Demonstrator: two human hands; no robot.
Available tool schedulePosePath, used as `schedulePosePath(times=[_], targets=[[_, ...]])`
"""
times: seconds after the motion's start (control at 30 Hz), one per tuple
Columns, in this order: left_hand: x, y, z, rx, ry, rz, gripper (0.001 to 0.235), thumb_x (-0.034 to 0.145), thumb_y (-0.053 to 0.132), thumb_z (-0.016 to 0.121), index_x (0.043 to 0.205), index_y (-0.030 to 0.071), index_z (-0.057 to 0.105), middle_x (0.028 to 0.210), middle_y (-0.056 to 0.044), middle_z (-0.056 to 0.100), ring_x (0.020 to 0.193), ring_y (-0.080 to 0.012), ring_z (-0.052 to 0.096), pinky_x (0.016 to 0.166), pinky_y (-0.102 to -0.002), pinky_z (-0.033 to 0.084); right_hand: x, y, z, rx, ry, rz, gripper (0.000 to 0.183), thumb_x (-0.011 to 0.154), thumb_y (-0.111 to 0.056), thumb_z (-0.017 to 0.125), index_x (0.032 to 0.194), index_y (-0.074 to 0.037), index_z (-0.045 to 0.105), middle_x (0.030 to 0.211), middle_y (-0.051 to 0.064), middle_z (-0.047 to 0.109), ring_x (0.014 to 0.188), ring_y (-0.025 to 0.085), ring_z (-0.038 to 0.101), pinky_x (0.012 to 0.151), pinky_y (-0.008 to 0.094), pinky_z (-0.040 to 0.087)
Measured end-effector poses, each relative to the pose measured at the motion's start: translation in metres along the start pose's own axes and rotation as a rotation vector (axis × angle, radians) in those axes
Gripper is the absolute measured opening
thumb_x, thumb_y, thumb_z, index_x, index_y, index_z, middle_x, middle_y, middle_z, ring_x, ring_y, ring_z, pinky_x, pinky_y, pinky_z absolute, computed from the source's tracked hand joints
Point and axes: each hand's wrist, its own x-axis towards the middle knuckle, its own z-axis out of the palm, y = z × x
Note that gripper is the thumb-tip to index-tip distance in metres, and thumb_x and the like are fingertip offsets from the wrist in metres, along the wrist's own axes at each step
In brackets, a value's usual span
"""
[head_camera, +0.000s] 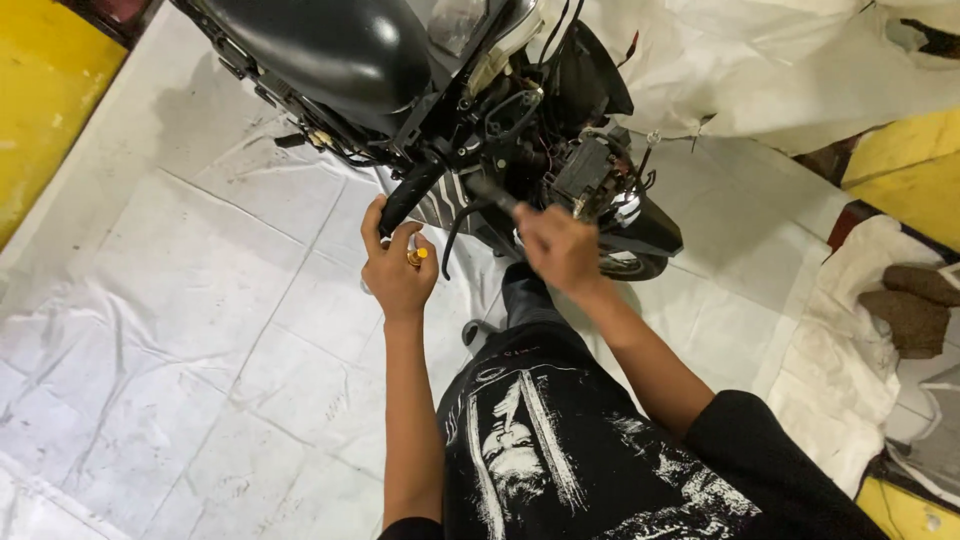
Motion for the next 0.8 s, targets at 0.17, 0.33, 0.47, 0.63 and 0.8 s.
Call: schedulePosePath(times=[0.17, 0.33, 0.47, 0.63, 0.8], targets=[[0.001, 0.002, -0.005, -0.006, -0.020, 0.028, 0.009, 0.085, 0.010, 0.066, 0.087, 0.017, 0.070, 0.141, -0.005, 0.055, 0.080, -0.0252, 0.075, 0.063, -0.032, 0.060, -0.031, 0.022, 0.027, -0.074, 0.005, 0.003, 0.011, 0.098, -0.025, 0.070, 0.094, -0.021, 0.079, 0.061, 0.002, 0.053, 0.046, 0.026, 0.057, 0.043, 0.035, 0.045], [0.004, 0.000, -0.005, -0.005, -0.040, 0.047, 0.006, 0.086, 0.012, 0.066, 0.088, 0.016, 0.069, 0.143, -0.005, 0.053, 0.077, -0.0241, 0.075, 0.062, -0.032, 0.060, 0.009, -0.019, -0.018, -0.033, -0.027, -0.051, 0.014, 0.099, -0.020, 0.067, 0.100, -0.023, 0.081, 0.062, -0.004, 0.052, 0.040, 0.017, 0.051, 0.043, 0.024, 0.044], [0.001, 0.000, -0.006, -0.031, -0.047, 0.024, 0.009, 0.088, 0.012, 0.064, 0.085, 0.017, 0.070, 0.143, -0.003, 0.052, 0.076, -0.0228, 0.075, 0.060, -0.031, 0.059, -0.012, 0.028, 0.002, -0.190, -0.045, -0.177, 0.017, 0.097, -0.022, 0.065, 0.105, -0.024, 0.080, 0.063, 0.002, 0.050, 0.040, 0.025, 0.052, 0.039, 0.038, 0.044], [0.004, 0.003, -0.008, -0.020, -0.050, 0.026, 0.007, 0.086, 0.012, 0.066, 0.087, 0.018, 0.069, 0.143, -0.003, 0.052, 0.075, -0.0237, 0.075, 0.061, -0.032, 0.059, -0.001, 0.006, -0.004, -0.029, -0.040, -0.053, 0.017, 0.098, -0.020, 0.065, 0.102, -0.026, 0.081, 0.060, -0.004, 0.046, 0.040, 0.020, 0.051, 0.042, 0.027, 0.042], [0.002, 0.003, -0.007, -0.033, -0.060, 0.008, 0.008, 0.086, 0.012, 0.065, 0.087, 0.018, 0.069, 0.144, -0.003, 0.052, 0.071, -0.0229, 0.074, 0.060, -0.032, 0.059, 0.008, 0.015, -0.010, -0.093, -0.007, -0.054, 0.009, 0.098, -0.023, 0.073, 0.092, -0.025, 0.078, 0.060, -0.006, 0.046, 0.041, 0.019, 0.053, 0.040, 0.027, 0.041]])
